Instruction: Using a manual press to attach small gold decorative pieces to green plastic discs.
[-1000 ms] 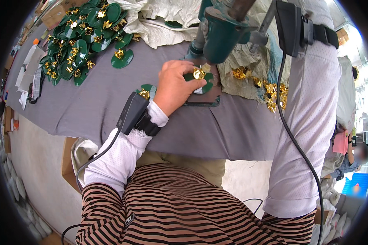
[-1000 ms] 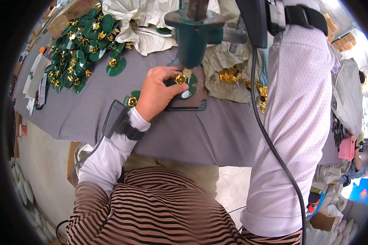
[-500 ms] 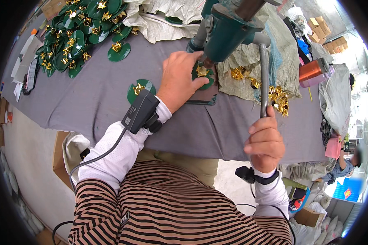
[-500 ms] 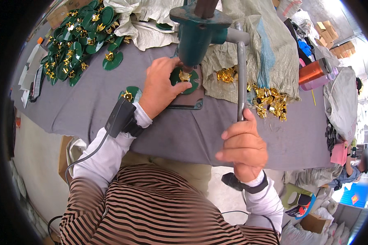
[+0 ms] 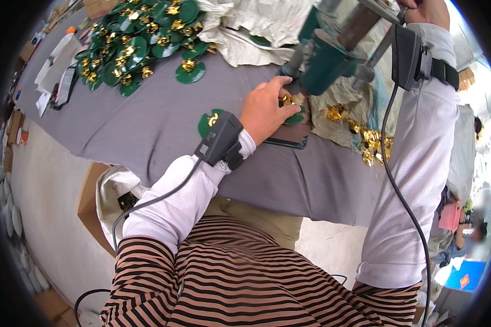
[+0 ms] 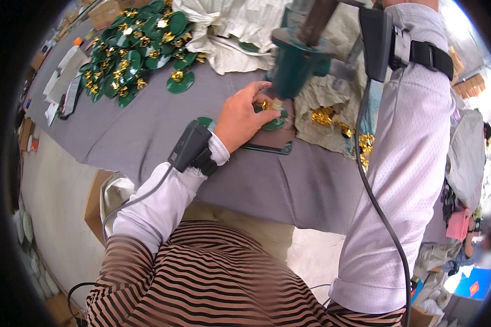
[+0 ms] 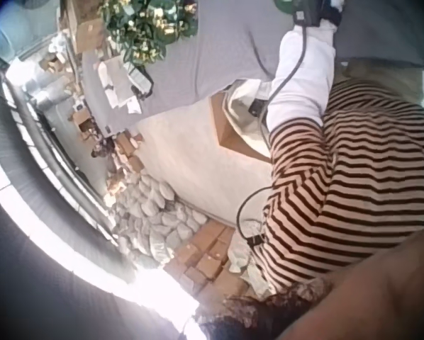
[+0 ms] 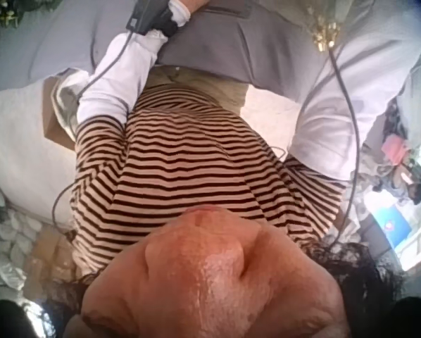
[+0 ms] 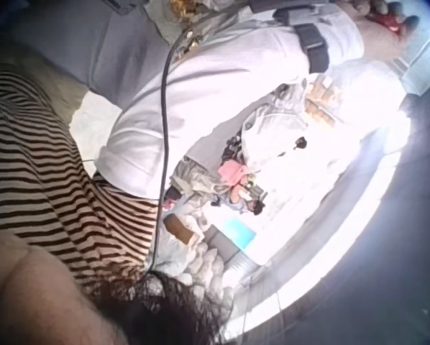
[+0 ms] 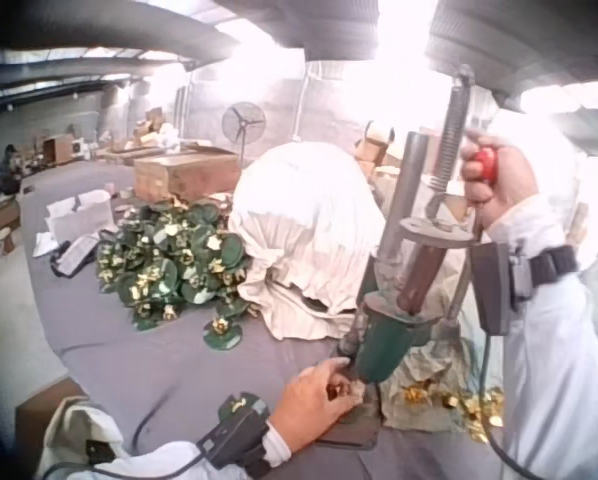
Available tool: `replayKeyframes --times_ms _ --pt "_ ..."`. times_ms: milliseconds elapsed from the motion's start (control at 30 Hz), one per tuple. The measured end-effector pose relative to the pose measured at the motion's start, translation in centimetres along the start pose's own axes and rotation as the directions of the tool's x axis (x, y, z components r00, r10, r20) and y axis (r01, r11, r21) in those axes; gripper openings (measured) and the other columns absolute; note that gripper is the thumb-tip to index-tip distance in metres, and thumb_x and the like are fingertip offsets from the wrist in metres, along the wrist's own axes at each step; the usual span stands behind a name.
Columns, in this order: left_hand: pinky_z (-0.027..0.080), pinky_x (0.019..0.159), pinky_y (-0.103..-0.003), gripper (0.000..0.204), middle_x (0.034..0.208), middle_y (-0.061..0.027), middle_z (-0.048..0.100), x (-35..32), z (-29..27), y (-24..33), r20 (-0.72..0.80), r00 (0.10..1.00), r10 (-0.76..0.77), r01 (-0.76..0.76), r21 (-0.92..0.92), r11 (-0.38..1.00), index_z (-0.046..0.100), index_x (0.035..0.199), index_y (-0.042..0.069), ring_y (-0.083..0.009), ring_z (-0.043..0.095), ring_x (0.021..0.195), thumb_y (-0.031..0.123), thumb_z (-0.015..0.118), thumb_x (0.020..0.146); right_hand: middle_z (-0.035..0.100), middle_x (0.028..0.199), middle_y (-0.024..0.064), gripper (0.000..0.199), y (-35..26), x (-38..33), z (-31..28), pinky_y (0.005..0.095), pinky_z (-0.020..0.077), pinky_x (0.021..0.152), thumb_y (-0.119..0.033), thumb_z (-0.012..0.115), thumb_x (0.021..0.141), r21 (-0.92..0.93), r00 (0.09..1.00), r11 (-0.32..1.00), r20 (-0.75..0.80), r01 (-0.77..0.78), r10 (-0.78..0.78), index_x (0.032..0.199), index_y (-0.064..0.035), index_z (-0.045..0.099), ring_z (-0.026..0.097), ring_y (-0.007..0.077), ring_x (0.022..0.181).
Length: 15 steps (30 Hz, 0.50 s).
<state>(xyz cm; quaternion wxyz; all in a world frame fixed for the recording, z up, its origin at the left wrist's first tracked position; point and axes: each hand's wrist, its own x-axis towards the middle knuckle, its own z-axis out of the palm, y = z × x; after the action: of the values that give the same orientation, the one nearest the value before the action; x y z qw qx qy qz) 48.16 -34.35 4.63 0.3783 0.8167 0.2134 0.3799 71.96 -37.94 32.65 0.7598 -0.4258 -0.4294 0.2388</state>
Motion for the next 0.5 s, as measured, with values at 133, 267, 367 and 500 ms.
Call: replayKeyframes --times_ms 133,267,367,500 --pt "0.048 0.068 -0.023 0.043 0.081 -0.0017 0.064 0.6 -8.3 -1.1 0.205 0.947 -0.246 0.318 -0.505 0.802 0.06 0.12 0.001 -0.0064 0.058 0.079 0.017 0.076 0.084 0.048 0.059 -0.0006 0.032 0.6 -1.7 3.7 0.0228 0.0279 0.032 -0.028 0.047 0.096 0.023 0.993 0.995 -0.054 -0.101 0.102 0.068 -0.0121 0.045 0.041 0.009 0.04" --pt "0.049 0.066 -0.028 0.037 0.08 -0.0053 0.066 1.6 -16.2 -0.5 0.496 0.796 -0.346 0.296 0.18 0.938 0.064 0.114 0.004 -0.012 0.063 0.076 0.022 0.073 0.083 0.048 0.058 -0.0033 0.03 0.5 -1.7 4.0 0.0224 0.0288 0.032 -0.027 0.046 0.096 -0.074 0.99 0.996 -0.136 -0.039 0.029 0.07 -0.0131 0.046 0.041 0.0078 0.041" --pt "0.051 0.074 -0.046 0.041 0.086 -0.0173 0.069 -0.5 -15.4 -0.1 0.676 0.663 -0.322 -0.194 0.571 0.798 0.066 0.113 0.011 -0.0376 0.066 0.084 0.035 0.071 0.08 0.048 0.057 -0.004 0.027 0.7 -2.2 4.4 0.0223 0.0306 0.031 -0.027 0.046 0.096 -0.056 0.99 0.997 -0.131 -0.059 0.052 0.073 -0.0126 0.047 0.042 0.0074 0.04" --pt "0.051 0.075 -0.047 0.029 0.083 -0.0165 0.069 -1.0 -15.8 0.1 0.67 0.648 -0.362 -0.13 0.566 0.814 0.065 0.104 0.007 -0.0381 0.066 0.082 0.027 0.067 0.083 0.05 0.071 0.0026 0.021 1.0 0.7 -0.2 0.0219 0.0329 0.04 -0.023 0.043 0.099 -0.106 0.991 0.994 -0.136 0.006 -0.021 0.091 -0.0044 0.049 0.043 0.0105 0.054"
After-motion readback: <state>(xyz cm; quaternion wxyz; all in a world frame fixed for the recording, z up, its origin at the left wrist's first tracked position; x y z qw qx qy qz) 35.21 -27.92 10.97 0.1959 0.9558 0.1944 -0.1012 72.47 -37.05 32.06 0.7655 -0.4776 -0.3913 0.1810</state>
